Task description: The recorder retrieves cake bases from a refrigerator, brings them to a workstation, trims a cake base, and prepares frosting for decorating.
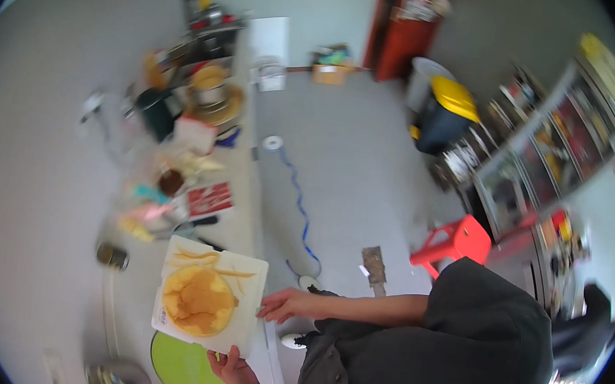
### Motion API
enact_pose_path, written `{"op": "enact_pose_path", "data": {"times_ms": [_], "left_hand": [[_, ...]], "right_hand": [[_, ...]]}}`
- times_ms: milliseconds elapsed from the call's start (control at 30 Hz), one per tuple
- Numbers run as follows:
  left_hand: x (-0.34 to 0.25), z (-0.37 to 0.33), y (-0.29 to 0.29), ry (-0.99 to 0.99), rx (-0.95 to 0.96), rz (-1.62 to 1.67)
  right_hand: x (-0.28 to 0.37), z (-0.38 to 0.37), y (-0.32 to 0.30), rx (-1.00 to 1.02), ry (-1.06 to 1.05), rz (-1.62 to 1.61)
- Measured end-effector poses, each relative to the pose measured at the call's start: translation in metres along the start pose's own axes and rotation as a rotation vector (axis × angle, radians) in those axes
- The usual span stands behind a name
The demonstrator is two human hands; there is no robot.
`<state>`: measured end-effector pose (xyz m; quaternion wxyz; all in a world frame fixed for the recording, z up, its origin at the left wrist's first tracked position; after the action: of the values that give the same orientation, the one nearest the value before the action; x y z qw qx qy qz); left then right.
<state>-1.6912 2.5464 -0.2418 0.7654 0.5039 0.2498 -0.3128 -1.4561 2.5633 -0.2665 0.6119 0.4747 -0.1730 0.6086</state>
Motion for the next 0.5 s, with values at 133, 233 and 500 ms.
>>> {"op": "enact_pose_path", "data": {"times_ms": [133, 233, 500], "left_hand": [[0.055, -0.029, 0.095, -0.116, 0.165, -0.052], [0.117, -0.029, 0.165, -0.222, 0.332, -0.106], [0.3, 0.012, 0.351, -0.484, 0.577, -0.169]], "right_hand": [[0.007, 0.044, -0.04, -0.113, -0.146, -0.108], [0.013, 0.074, -0.091, -0.264, -0.312, -0.244], [0.042, 0.189, -0.285, -0.829, -0.588, -0.404]]}}
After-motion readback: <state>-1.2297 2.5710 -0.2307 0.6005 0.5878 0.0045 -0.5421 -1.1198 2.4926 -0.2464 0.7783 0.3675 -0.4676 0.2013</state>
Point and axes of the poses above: each hand's wrist, its own z-axis away from the middle knuckle, its own y-axis out of the palm, x = y × z, the point moved 5 cm from there along -z, towards the middle knuckle, and after that the axes turned 9 degrees about z, right-handed, at the moved point
